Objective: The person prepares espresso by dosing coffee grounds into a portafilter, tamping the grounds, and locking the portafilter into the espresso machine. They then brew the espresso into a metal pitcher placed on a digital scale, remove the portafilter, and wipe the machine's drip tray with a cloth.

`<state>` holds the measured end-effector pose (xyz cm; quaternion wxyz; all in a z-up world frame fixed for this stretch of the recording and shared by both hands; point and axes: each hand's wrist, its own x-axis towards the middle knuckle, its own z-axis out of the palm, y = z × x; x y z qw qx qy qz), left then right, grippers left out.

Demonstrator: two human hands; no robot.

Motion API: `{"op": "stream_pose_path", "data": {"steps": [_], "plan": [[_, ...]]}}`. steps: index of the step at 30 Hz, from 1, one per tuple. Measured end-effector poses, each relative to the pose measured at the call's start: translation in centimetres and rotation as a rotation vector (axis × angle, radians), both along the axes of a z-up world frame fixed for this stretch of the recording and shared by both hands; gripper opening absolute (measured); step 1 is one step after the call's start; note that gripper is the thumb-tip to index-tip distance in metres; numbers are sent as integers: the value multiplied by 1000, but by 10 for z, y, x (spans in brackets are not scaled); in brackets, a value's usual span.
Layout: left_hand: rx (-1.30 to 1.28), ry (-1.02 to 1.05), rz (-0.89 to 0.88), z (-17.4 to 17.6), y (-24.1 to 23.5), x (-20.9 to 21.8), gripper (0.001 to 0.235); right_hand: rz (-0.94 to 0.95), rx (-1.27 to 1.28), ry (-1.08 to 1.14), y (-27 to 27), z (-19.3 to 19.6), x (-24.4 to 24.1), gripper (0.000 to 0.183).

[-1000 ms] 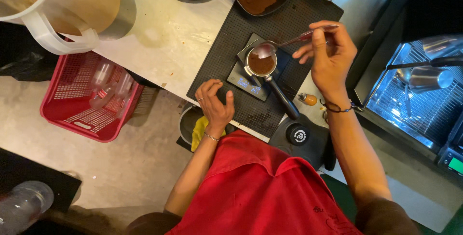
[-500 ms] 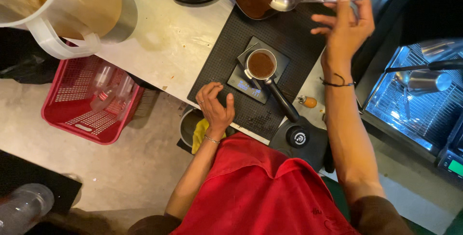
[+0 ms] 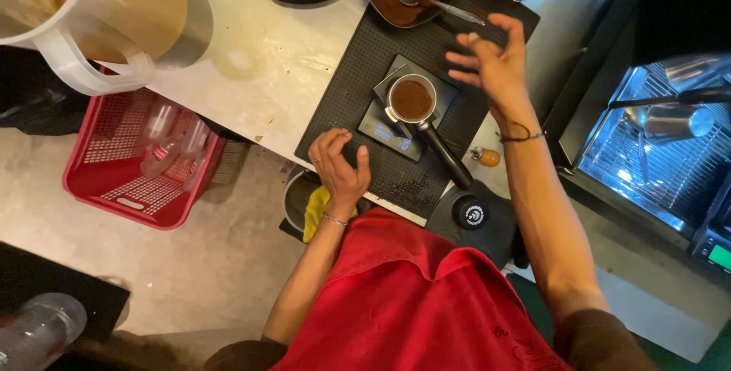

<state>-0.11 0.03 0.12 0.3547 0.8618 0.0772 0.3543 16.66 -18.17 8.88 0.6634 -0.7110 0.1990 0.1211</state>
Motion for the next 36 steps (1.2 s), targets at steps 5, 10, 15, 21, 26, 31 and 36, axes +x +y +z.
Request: {"op": "stream_pose_path", "data": {"steps": [5, 10, 15, 21, 26, 31, 36], "plan": [[34, -113, 3, -11, 2, 4, 24, 369, -530, -124, -9, 41, -71, 28], [30, -123, -40, -13, 4, 3, 25, 714, -445, 323, 2, 28, -97, 35], [-10, -153, -81, -12, 3, -3, 23, 535, -99, 208, 3, -6, -112, 16], [-135, -214, -143, 0, -2, -22, 20, 392, -313, -3, -20, 34, -155, 8], [-596, 99, -290, -10, -36, -85, 24, 316, -367, 4, -48, 52, -238, 12], [-524, 406, -529, -5, -60, -150, 37, 206, -427, 123, -65, 26, -322, 22], [-470, 548, -706, 4, -65, -192, 27, 170, -326, 210, -59, -1, -373, 31]]}}
